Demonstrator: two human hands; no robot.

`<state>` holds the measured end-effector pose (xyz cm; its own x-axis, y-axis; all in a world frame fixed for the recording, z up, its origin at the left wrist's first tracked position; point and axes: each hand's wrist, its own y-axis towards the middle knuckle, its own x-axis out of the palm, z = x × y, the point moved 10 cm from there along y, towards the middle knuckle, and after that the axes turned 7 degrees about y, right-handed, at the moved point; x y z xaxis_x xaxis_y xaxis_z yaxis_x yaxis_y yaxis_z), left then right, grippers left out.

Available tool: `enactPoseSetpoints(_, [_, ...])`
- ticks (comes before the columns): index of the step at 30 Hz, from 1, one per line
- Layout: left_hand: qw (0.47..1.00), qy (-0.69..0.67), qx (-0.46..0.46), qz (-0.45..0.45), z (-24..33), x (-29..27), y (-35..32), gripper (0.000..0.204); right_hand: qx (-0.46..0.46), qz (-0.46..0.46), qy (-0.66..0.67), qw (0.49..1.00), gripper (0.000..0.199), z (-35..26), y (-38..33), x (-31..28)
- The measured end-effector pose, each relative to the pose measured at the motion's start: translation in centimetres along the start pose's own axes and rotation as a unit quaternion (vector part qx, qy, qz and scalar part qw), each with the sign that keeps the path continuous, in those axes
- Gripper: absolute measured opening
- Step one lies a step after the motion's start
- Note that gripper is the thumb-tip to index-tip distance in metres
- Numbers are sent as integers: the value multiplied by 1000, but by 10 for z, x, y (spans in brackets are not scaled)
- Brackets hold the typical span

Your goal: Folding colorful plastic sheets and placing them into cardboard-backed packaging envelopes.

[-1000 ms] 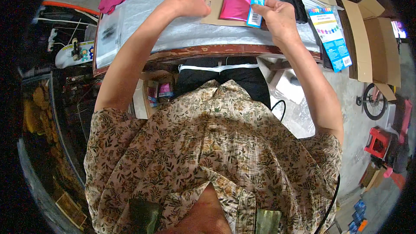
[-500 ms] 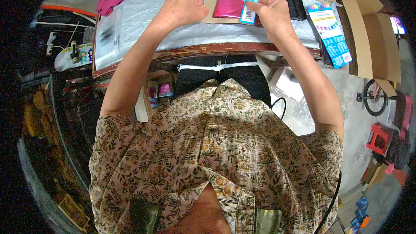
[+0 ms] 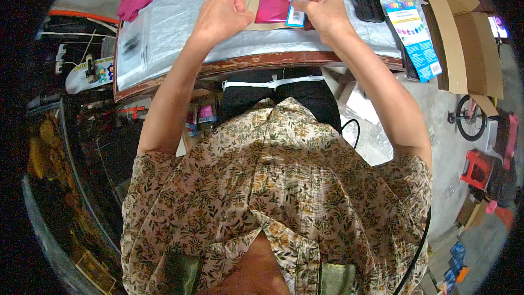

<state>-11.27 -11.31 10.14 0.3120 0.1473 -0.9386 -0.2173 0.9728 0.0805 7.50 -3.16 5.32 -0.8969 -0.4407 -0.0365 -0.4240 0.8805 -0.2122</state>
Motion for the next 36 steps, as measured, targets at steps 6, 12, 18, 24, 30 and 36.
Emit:
enactPoseSetpoints(6, [998,56,-16,-28,2,0,0,24,-50,8,18,999,17,-10,-10,7])
enactPoseSetpoints(12, [998,10,23,57,-4,-3,-7,22,20,-28,1,999,18,4,-8,13])
enactPoseSetpoints(18, [998,-17,-4,62,-7,1,-12,20,9,-29,48,998,16,10,2,23])
enactPoseSetpoints(24, [997,6,-11,82,-5,-5,-16,20,23,-37,35,998,17,7,0,29])
enactPoseSetpoints(30, [993,-15,-2,120,-8,-7,-25,20,59,-51,33,996,20,10,0,35])
enactPoseSetpoints(36, [989,-104,66,82,-16,-9,-29,18,73,-87,47,992,20,36,35,38])
